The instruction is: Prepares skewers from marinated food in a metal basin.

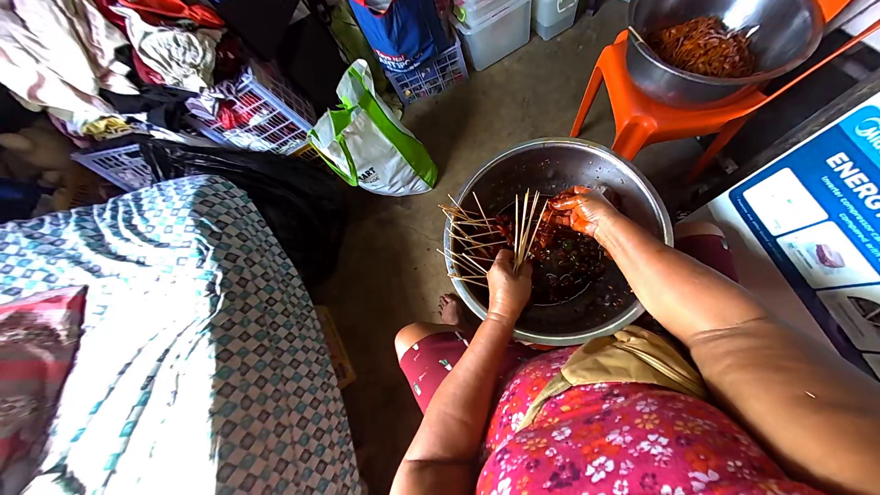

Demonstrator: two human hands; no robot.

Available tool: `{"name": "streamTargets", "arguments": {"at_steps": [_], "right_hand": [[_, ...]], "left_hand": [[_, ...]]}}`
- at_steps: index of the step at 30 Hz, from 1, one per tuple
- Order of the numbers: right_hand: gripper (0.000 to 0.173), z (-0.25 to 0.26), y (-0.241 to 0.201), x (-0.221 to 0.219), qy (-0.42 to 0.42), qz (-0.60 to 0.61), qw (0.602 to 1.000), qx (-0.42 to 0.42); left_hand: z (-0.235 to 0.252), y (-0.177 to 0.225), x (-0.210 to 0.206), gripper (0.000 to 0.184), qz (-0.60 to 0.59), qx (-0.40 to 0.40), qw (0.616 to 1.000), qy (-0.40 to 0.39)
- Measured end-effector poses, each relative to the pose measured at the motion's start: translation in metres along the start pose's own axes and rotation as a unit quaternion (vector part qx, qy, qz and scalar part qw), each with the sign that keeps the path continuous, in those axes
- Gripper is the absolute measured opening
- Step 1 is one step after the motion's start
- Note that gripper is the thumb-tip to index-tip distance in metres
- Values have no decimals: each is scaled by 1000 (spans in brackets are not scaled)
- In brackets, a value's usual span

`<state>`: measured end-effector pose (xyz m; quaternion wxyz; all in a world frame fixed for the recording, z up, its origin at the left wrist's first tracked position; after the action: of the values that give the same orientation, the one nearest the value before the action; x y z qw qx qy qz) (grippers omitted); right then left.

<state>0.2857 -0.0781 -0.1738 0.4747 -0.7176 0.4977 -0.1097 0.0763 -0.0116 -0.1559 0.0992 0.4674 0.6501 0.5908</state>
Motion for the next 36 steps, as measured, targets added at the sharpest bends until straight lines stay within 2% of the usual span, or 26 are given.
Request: {"name": "streamTargets", "arguments": {"at_steps": [3, 9, 15, 20, 24, 27, 36], "right_hand": [[25, -4, -2, -1, -2, -6, 1000, -14], [14, -10, -2, -4, -21, 16, 999, -39], [23, -12, 4, -7, -55, -58, 996, -35], [17, -14, -2, -4, -89, -54, 994, -17], [19, -5, 0, 1, -58, -51, 997, 14], [19, -6, 1, -1, -25, -35, 999, 1], [19, -13, 8, -10, -34, -18, 999, -28]], "left_hand": [[0, 0, 0, 22, 4, -8, 1000, 6], [-2, 1, 1, 19, -1, -20, 1000, 17], [-3, 2, 1, 21, -1, -13, 1000, 26], [-1, -1, 1, 21, -9, -9, 1000, 21], [1, -2, 1, 20, -12, 5, 1000, 4], [1, -2, 0, 20, -15, 6, 1000, 8], [-1, -2, 0, 18, -25, -3, 1000, 14]]}}
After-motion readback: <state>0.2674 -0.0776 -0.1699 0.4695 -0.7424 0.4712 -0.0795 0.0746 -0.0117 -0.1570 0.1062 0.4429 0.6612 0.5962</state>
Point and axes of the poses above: each hand's wrist, its own z-axis towards the middle knuckle, its own x-axis out of the back of the hand, y = z × x, the point moved 2 cm from there along z, towards the middle knuckle, and after that the axes turned 3 degrees about -z, right-handed, at the moved point
